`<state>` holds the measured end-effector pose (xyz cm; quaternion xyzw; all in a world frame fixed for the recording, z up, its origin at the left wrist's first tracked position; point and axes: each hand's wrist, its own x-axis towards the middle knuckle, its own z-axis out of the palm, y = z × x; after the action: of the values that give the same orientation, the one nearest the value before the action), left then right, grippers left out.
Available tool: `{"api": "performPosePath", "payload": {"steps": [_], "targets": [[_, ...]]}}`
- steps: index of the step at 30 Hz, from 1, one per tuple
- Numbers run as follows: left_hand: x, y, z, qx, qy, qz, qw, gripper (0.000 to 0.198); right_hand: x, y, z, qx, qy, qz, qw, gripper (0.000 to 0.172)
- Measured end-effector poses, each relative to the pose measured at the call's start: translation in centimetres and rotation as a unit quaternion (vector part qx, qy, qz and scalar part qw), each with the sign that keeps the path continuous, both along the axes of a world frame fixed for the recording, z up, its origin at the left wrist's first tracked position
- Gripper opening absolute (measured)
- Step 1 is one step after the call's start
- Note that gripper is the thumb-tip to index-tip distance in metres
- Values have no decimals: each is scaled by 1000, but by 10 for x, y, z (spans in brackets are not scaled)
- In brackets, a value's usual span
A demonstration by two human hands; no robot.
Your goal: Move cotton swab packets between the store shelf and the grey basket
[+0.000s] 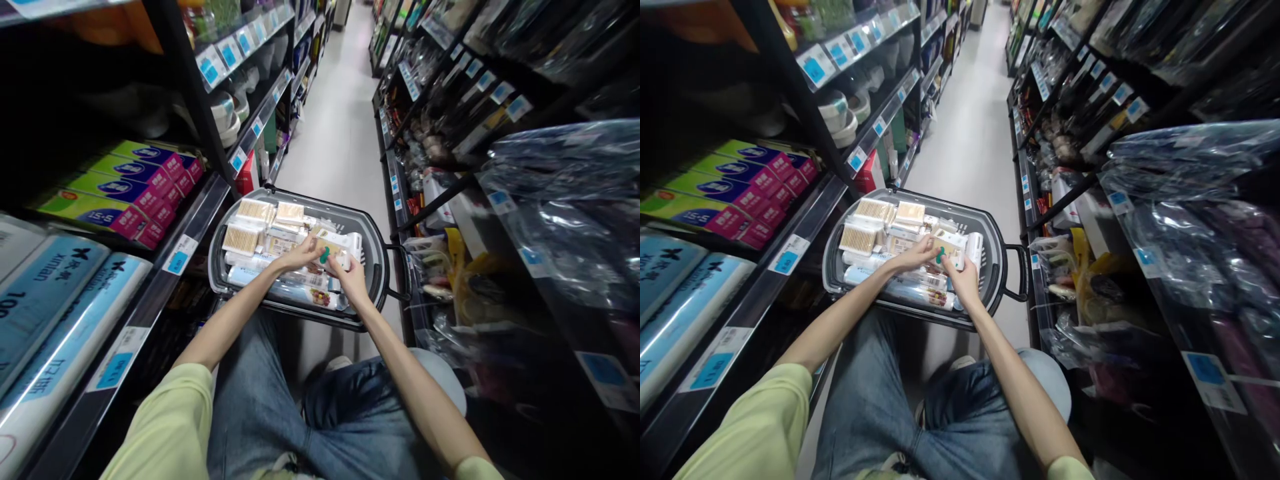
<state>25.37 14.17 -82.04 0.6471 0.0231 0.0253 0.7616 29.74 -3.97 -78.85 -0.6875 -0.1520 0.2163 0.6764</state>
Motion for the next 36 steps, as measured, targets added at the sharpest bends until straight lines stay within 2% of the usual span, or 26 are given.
{"api": "performPosePath", "payload": {"steps": [2,4,6,9,10,12,14,17,20,26,30,36], "targets": [[1,-1,-1,23,-29,-50,998,77,1,-2,-5,-31,-32,-6,999,49],[1,0,-1,68,-34,-69,995,72,1,-3,-5,-38,-34,-3,999,50],[1,4,1,128,-26,-43,991,63,0,-3,-1,-14,-2,-5,1000,53],[-1,13,8,233,-22,63,970,51,-5,1,10,37,96,-51,993,53],[-2,16,10,286,-24,103,952,46,-5,2,14,54,133,-74,987,53],[-6,22,15,420,-22,154,894,35,-4,2,22,89,194,-121,970,53],[-11,26,19,535,-8,151,831,38,1,1,29,118,228,-162,953,51],[-15,26,20,612,16,114,782,44,9,-1,32,126,257,-198,938,42],[-15,24,19,637,29,106,763,45,11,-3,30,121,283,-204,929,38],[-16,27,15,649,46,118,750,45,7,-2,30,130,292,-196,927,36],[-15,30,14,633,19,121,764,44,7,-2,33,127,293,-195,927,34],[-14,33,16,599,-22,174,782,37,7,-1,33,126,294,-193,927,34]]}}
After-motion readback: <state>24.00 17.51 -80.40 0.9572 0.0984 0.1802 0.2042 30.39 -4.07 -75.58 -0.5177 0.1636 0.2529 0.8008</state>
